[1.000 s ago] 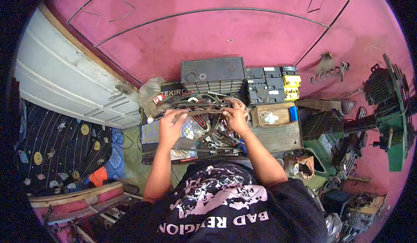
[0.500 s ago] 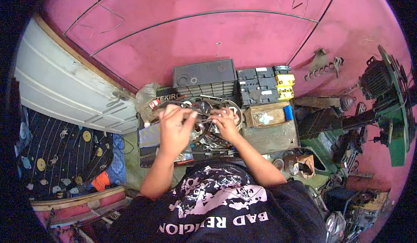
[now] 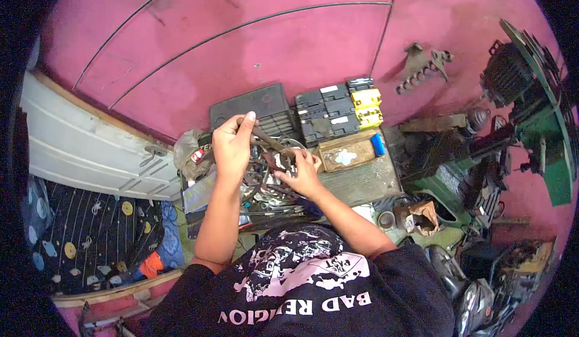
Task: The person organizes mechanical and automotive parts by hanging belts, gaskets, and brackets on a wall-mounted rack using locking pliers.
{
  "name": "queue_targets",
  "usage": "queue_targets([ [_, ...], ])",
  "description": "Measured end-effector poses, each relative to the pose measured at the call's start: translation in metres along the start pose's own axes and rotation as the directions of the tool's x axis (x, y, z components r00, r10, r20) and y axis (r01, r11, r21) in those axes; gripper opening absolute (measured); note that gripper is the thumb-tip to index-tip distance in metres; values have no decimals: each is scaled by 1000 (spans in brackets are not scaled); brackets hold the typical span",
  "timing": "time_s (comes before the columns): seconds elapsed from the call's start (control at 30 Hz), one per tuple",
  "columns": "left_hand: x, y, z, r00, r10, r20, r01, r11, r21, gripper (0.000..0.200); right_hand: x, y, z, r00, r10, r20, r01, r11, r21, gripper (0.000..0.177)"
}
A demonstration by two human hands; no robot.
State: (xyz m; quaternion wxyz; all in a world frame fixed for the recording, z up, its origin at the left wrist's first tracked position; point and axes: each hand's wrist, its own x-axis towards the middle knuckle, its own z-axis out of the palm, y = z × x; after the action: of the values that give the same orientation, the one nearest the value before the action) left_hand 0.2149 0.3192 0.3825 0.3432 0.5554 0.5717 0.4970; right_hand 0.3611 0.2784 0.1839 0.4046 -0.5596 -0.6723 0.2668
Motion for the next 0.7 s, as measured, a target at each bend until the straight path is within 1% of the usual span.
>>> queue_targets([
  [0.07, -1, 5, 23, 999, 32, 13, -31, 999, -26, 28, -6, 15, -4, 997, 50, -53, -54, 996, -65, 61],
  [0.1, 0, 7, 33, 999, 8, 35, -7, 1000, -26, 29, -9, 22, -12, 997, 53, -64, -56, 997, -51, 56],
  [0.13, 1, 8, 45, 998, -14, 60, 15, 1000, -25, 29, -11, 28, -22, 997, 28, -76, -34, 996, -87, 53],
  [0.17, 6, 0, 61, 995, 70, 69, -61, 990, -127, 28, -15, 40, -31, 998, -2, -64, 0, 999, -42, 53],
  [0.2, 8, 4, 71, 990, 58, 128, -31, 979, -203, 28, -18, 46, -44, 998, -34, -56, 34, 999, 2, 53],
  [0.27, 11, 14, 94, 980, 20, 198, 17, 983, -182, 30, -27, 61, -76, 990, 50, 131, -70, 986, 153, 56],
  [0.3, 15, 11, 111, 975, 31, 220, 11, 982, -188, 30, -31, 52, -101, 974, 151, 166, -205, 902, 381, 53],
  [0.33, 19, -2, 131, 967, 94, 237, -46, 978, -202, 30, -35, 55, -118, 976, 163, 146, -207, 903, 377, 53],
  [0.37, 22, -15, 152, 956, 156, 250, -102, 971, -217, 31, -38, 61, -134, 973, 215, 84, -228, 843, 488, 50],
  [0.4, 22, -26, 172, 944, 66, 325, -24, 991, -132, 31, -42, 65, -151, 963, 269, 29, -233, 771, 592, 48],
  [0.43, 19, -30, 192, 926, 22, 376, -20, 1000, -8, 32, -42, 64, -181, 941, 338, 25, -299, 794, 529, 46],
  [0.47, 16, -35, 215, 906, -27, 422, -24, 993, 115, 32, -42, 84, -196, 949, 305, -78, -233, 848, 477, 48],
  [0.5, 15, -50, 243, 898, -25, 440, 23, 1000, 11, 33, -44, 99, -217, 939, 321, -127, -249, 885, 394, 47],
  [0.53, 12, -43, 267, 889, -23, 458, 74, 993, -92, 34, -43, 100, -241, 927, 332, -177, -268, 913, 308, 46],
  [0.57, 9, -37, 287, 863, -74, 500, 123, 990, -66, 33, -48, 98, -267, 919, 305, -249, -295, 952, 80, 44],
  [0.6, 6, -24, 307, 834, -27, 551, 169, 963, -209, 33, -50, 76, -300, 913, 264, -312, -322, 935, -151, 43],
  [0.63, 2, -7, 331, 825, 21, 565, 185, 934, -306, 34, -53, 76, -323, 900, 237, -365, -322, 927, -192, 41],
  [0.67, 1, 14, 352, 816, 66, 574, 207, 894, -398, 34, -55, 78, -346, 895, 109, -432, -241, 934, -264, 40],
  [0.7, 2, 39, 365, 776, 105, 622, 188, 902, -387, 35, -53, 73, -372, 875, 62, -480, -247, 910, -332, 41],
])
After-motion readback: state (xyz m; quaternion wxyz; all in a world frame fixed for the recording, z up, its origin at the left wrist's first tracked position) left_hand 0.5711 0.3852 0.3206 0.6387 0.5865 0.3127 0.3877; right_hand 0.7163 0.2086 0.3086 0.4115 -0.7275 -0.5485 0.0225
